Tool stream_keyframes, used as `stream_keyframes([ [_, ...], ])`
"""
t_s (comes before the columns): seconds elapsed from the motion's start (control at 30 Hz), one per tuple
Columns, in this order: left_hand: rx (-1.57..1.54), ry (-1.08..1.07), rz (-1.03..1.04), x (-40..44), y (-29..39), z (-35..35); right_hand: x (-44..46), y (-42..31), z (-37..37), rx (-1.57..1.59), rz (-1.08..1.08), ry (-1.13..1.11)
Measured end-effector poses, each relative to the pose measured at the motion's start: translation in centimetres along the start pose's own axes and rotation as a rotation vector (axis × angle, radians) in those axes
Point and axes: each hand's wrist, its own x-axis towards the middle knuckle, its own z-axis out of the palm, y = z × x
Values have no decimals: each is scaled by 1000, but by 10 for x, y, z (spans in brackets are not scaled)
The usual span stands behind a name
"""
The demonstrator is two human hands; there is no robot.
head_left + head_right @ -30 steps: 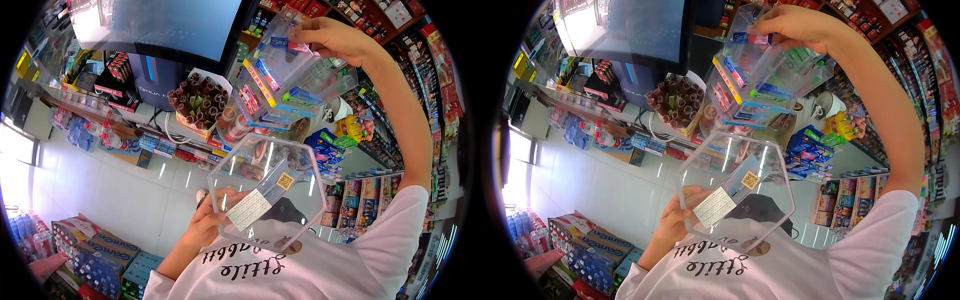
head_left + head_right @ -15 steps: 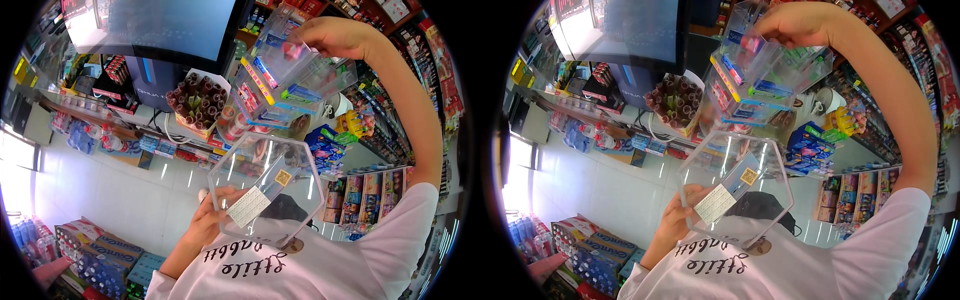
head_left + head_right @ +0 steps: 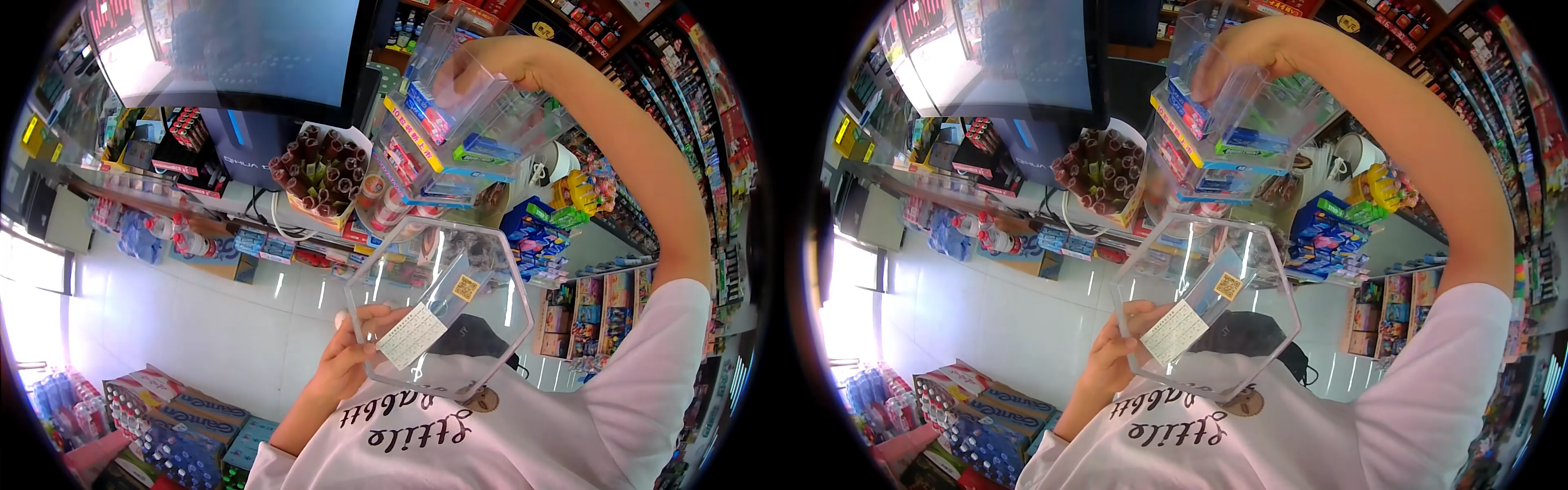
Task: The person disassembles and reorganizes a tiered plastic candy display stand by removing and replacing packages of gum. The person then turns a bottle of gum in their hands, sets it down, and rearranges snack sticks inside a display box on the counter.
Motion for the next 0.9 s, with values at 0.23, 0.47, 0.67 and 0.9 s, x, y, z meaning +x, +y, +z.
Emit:
stream_keyframes([
  [0.23,-6,-17,11,-5,7,3,-40,-16,-30,-487,-184,521],
  [0.47,129,178,32,-5,13,24,-22,24,-42,-944,-382,873],
  [0.67,41,68,39,-1,8,20,-8,33,-31,-1298,-471,1114],
  [0.9,97,108,25,6,5,32,-6,30,-43,-1088,-416,991],
])
